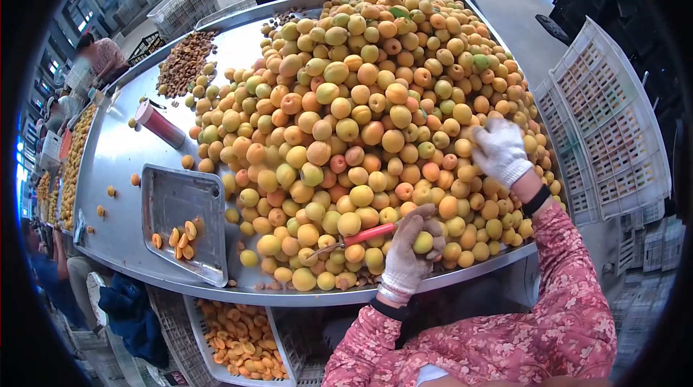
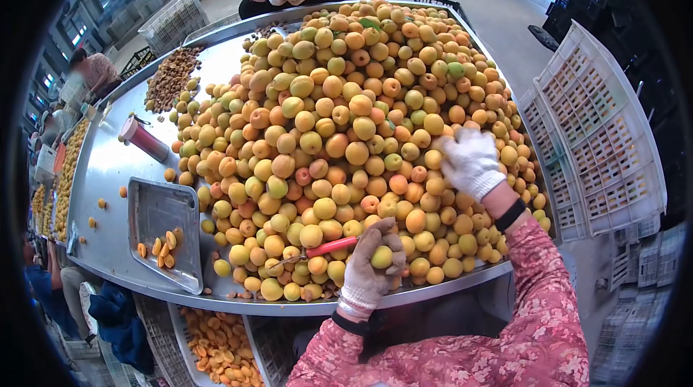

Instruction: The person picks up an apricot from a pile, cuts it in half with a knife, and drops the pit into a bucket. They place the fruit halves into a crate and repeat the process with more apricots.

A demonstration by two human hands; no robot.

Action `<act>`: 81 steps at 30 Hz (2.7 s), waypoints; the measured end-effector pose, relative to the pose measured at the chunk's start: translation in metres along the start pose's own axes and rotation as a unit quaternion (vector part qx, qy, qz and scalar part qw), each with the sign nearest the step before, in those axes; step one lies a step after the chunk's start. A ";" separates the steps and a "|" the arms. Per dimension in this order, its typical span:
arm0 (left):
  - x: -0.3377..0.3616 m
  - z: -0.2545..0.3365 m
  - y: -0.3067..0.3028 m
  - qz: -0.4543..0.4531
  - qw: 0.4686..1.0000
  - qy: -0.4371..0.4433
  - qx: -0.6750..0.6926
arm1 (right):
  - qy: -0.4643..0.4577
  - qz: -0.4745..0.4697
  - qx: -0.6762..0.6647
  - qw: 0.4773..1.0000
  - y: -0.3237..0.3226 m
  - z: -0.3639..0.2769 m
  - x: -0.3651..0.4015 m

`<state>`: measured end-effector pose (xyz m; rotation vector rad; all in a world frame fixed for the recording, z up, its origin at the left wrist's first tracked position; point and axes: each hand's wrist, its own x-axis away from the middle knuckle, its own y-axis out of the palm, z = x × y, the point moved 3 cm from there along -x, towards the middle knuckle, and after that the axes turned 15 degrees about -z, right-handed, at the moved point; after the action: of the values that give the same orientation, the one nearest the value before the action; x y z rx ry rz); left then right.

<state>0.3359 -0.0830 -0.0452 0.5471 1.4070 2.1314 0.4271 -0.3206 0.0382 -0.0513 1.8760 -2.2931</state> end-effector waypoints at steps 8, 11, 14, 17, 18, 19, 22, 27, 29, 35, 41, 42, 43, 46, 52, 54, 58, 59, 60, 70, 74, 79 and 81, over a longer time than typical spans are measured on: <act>0.000 0.000 0.001 -0.015 0.998 -0.014 -0.067 | -0.110 -0.065 -0.078 0.989 0.011 -0.071 -0.030; -0.002 -0.005 -0.005 -0.031 0.998 -0.016 -0.056 | -0.087 0.004 -0.121 0.989 0.030 -0.072 -0.041; -0.005 -0.010 -0.010 -0.060 0.983 0.025 -0.169 | -0.053 -0.019 -0.258 0.965 0.012 -0.059 -0.026; -0.005 -0.005 0.000 -0.023 0.990 0.006 -0.136 | -0.078 -0.170 -0.538 0.822 -0.012 -0.059 0.003; -0.005 -0.002 0.002 -0.029 0.991 0.017 -0.133 | -0.172 -0.182 -0.527 0.812 -0.015 -0.058 0.006; -0.005 -0.002 0.003 -0.032 0.991 0.021 -0.131 | -0.169 -0.182 -0.527 0.813 -0.013 -0.054 0.001; -0.004 -0.003 -0.002 0.003 1.000 -0.020 0.014 | -0.118 -0.056 -0.067 0.989 -0.007 -0.039 -0.027; -0.003 -0.007 -0.013 -0.040 0.995 0.006 0.096 | -0.108 -0.144 0.030 0.983 0.003 -0.051 -0.068; -0.004 -0.006 -0.010 -0.073 0.988 0.019 0.134 | -0.085 -0.189 0.055 0.977 0.000 -0.056 -0.069; -0.009 -0.003 -0.008 -0.082 0.954 0.077 0.276 | -0.125 -0.044 -0.014 0.991 0.009 -0.047 -0.055; -0.012 -0.003 -0.002 -0.108 0.949 0.104 0.277 | -0.106 0.024 -0.126 0.986 0.003 -0.050 -0.022; -0.011 -0.002 -0.001 -0.112 0.943 0.109 0.294 | -0.091 0.005 -0.271 0.958 -0.002 -0.055 -0.007; -0.009 0.000 0.002 -0.110 0.943 0.109 0.295 | -0.074 -0.015 -0.411 0.909 -0.009 -0.059 0.006; -0.006 0.004 0.007 -0.110 0.953 0.087 0.267 | -0.214 0.011 -0.347 0.913 -0.028 -0.062 0.012; 0.004 0.002 -0.001 -0.022 0.993 0.058 0.104 | -0.088 0.072 0.020 0.993 0.005 -0.012 -0.048; 0.004 0.002 -0.005 -0.061 0.992 0.090 0.060 | -0.025 -0.101 -0.064 0.993 0.011 -0.002 -0.052; 0.003 0.005 -0.008 -0.042 0.987 0.035 0.152 | 0.010 -0.164 -0.028 0.986 -0.017 0.018 -0.041; 0.002 0.005 -0.006 -0.042 0.987 0.036 0.153 | 0.014 -0.220 -0.005 0.975 -0.025 0.026 -0.042; 0.002 0.005 -0.003 -0.023 0.992 0.037 0.119 | 0.033 -0.226 -0.028 0.973 -0.028 0.031 -0.048; 0.001 0.003 -0.003 -0.039 0.983 0.027 0.179 | 0.148 -0.251 -0.124 0.949 0.033 0.002 -0.125; -0.004 -0.004 -0.007 -0.103 0.975 0.020 0.193 | 0.128 -0.209 -0.220 0.944 0.034 0.017 -0.118; -0.003 -0.002 -0.007 -0.092 0.977 0.012 0.191 | 0.136 -0.269 -0.223 0.927 0.012 0.005 -0.121; -0.003 -0.003 -0.006 -0.082 0.979 0.005 0.184 | 0.168 -0.272 -0.211 0.924 0.007 -0.003 -0.126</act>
<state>0.3378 -0.0849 -0.0519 0.5351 1.7999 1.7553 0.5514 -0.2989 0.0417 -0.2859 2.8137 -2.2589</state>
